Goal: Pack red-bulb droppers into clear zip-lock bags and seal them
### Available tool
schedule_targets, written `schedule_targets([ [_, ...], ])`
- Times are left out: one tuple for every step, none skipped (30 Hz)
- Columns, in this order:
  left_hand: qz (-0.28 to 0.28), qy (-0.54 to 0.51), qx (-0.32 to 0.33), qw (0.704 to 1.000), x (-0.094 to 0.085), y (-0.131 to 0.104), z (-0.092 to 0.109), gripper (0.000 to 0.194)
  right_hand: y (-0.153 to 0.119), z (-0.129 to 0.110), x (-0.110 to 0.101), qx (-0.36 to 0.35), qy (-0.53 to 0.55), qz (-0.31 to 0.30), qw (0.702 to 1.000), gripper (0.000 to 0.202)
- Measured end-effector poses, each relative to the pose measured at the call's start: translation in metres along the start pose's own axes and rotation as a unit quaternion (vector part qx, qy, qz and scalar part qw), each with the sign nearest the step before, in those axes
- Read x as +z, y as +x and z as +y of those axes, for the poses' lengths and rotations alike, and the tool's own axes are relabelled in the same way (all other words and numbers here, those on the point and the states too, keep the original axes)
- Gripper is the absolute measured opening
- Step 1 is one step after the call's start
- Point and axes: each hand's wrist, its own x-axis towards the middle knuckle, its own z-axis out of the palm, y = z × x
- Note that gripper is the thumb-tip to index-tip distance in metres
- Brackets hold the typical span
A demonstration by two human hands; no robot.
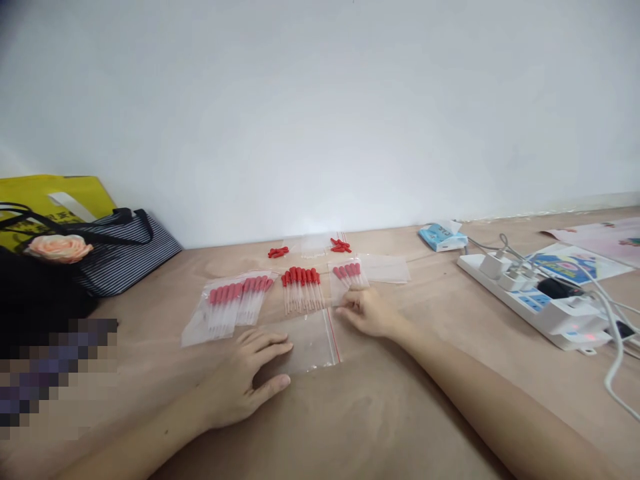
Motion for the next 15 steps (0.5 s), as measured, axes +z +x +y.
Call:
schedule_targets([
  [0.008,0.000,-0.005,1.000,0.001,0.001,-0.001,0.044,-0.004,-0.007,0.002,-0.011,0.025,-0.014,1.000,0.018],
  [0.009,-0.002,-0.009,1.000,0.003,0.002,-0.003,0.046,-0.007,-0.013,0.004,-0.024,0.047,-0.028,0.998,0.018],
  [0.001,-0.004,-0.011,1.000,0.005,0.003,-0.006,0.049,-0.011,-0.018,0.007,-0.036,0.064,-0.038,0.997,0.018],
  [-0.012,-0.006,-0.013,1.000,0.006,0.005,-0.008,0.053,-0.014,-0.021,0.009,-0.046,0.076,-0.042,0.995,0.017],
  [-0.028,-0.006,-0.015,0.999,0.007,0.006,-0.010,0.056,-0.017,-0.023,0.011,-0.054,0.085,-0.043,0.994,0.017],
  [-0.042,-0.004,-0.016,0.999,0.008,0.006,-0.011,0.057,-0.019,-0.024,0.012,-0.059,0.093,-0.042,0.993,0.018],
  [-0.054,-0.002,-0.018,0.998,0.008,0.007,-0.012,0.056,-0.020,-0.024,0.013,-0.063,0.101,-0.041,0.992,0.019],
  [-0.060,0.001,-0.019,0.998,0.009,0.007,-0.013,0.056,-0.022,-0.023,0.013,-0.066,0.108,-0.041,0.991,0.020],
  [-0.062,0.004,-0.019,0.998,0.008,0.007,-0.013,0.056,-0.023,-0.022,0.012,-0.069,0.116,-0.043,0.990,0.022],
  [-0.062,0.006,-0.020,0.998,0.008,0.007,-0.013,0.056,-0.023,-0.021,0.011,-0.075,0.123,-0.045,0.989,0.023],
  [-0.062,0.007,-0.020,0.998,0.008,0.007,-0.013,0.056,-0.024,-0.020,0.010,-0.084,0.128,-0.048,0.987,0.023],
  [-0.062,0.007,-0.020,0.998,0.008,0.007,-0.013,0.057,-0.024,-0.019,0.008,-0.098,0.132,-0.052,0.985,0.023],
  [-0.062,0.006,-0.020,0.998,0.008,0.008,-0.013,0.057,-0.025,-0.019,0.007,-0.114,0.134,-0.056,0.983,0.023],
  [-0.063,0.005,-0.019,0.998,0.008,0.008,-0.013,0.057,-0.025,-0.019,0.005,-0.132,0.133,-0.061,0.980,0.022],
  [-0.064,0.004,-0.019,0.998,0.008,0.008,-0.013,0.057,-0.026,-0.019,0.004,-0.150,0.131,-0.069,0.977,0.023],
])
